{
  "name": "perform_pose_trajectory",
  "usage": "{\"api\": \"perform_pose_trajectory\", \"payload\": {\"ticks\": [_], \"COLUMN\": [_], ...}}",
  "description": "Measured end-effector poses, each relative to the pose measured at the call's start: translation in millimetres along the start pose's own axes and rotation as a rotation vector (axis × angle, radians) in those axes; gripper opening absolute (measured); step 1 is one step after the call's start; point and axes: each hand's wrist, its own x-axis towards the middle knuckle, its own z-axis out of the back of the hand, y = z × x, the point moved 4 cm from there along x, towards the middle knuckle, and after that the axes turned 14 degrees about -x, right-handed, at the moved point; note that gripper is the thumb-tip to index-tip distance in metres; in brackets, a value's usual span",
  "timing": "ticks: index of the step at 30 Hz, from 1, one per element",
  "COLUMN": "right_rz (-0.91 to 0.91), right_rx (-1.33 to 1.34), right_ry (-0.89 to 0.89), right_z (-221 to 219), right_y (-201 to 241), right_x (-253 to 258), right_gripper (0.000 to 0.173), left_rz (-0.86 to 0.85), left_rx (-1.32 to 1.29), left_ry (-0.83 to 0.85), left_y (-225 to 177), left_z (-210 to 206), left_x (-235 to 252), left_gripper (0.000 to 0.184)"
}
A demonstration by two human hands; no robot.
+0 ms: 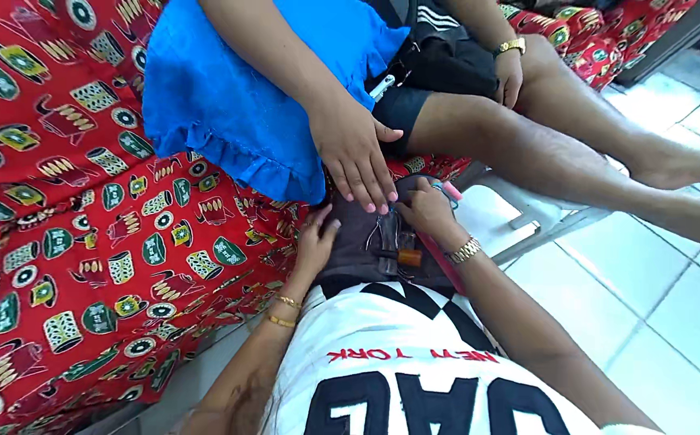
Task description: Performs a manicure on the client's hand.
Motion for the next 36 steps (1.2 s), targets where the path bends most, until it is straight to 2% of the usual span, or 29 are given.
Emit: {"api": "perform_pose_trajectory", "payload": {"ticks": [2, 3, 5, 8, 9, 11, 13, 15, 18, 22, 24, 27, 31, 34, 36], "right_rz": [-0.049, -0.061, -0.049, -0.021, -0.014, -0.012, -0.038, -0.044, -0.022, 0.112, 0.175, 0.235, 0.353, 0.308, 0.204], "right_rx": [-0.043, -0.018, 0.085, 0.298, 0.328, 0.281, 0.191, 0.232, 0.473, 0.699, 0.78, 0.909, 1.175, 1.232, 1.148], "right_ry": [0.107, 0.117, 0.025, -0.127, -0.148, -0.113, 0.013, 0.017, -0.164, -0.411, -0.477, -0.558, -0.681, -0.801, -0.837], "right_z": [-5, -9, -18, -20, -19, -23, -26, -22, -11, 10, 17, 36, 73, 86, 72], "right_y": [17, 24, 25, 20, 22, 29, 32, 31, 23, 20, 19, 15, -5, -20, -30], "right_x": [11, 10, 6, -2, -5, -5, 0, 5, -2, -35, -46, -53, -61, -72, -74], "right_gripper": [0.044, 0.044, 0.042, 0.031, 0.029, 0.037, 0.046, 0.039, 0.028, 0.026, 0.026, 0.028, 0.027, 0.028, 0.029], "left_rz": [0.034, 0.018, -0.035, -0.07, -0.078, -0.034, 0.049, 0.09, 0.115, 0.14, 0.107, 0.114, 0.233, 0.253, 0.237], "left_rx": [0.147, 0.175, 0.186, 0.182, 0.191, 0.183, 0.057, -0.191, -0.503, -0.852, -0.971, -1.132, -1.32, -1.4, -1.454], "left_ry": [0.008, 0.0, -0.006, -0.077, -0.109, -0.114, -0.086, -0.018, 0.145, 0.192, 0.247, 0.347, 0.343, 0.375, 0.41], "left_y": [12, 10, 5, -3, -7, -7, -8, -23, -51, -62, -69, -78, -83, -90, -95], "left_z": [2, 4, 8, 15, 19, 27, 31, 31, 14, -11, -21, -33, -43, -47, -49], "left_x": [-6, -10, -17, -30, -33, -34, -29, -21, -2, 43, 60, 73, 69, 61, 57], "left_gripper": [0.046, 0.038, 0.023, 0.021, 0.021, 0.019, 0.021, 0.03, 0.048, 0.033, 0.033, 0.047, 0.061, 0.072, 0.078]}}
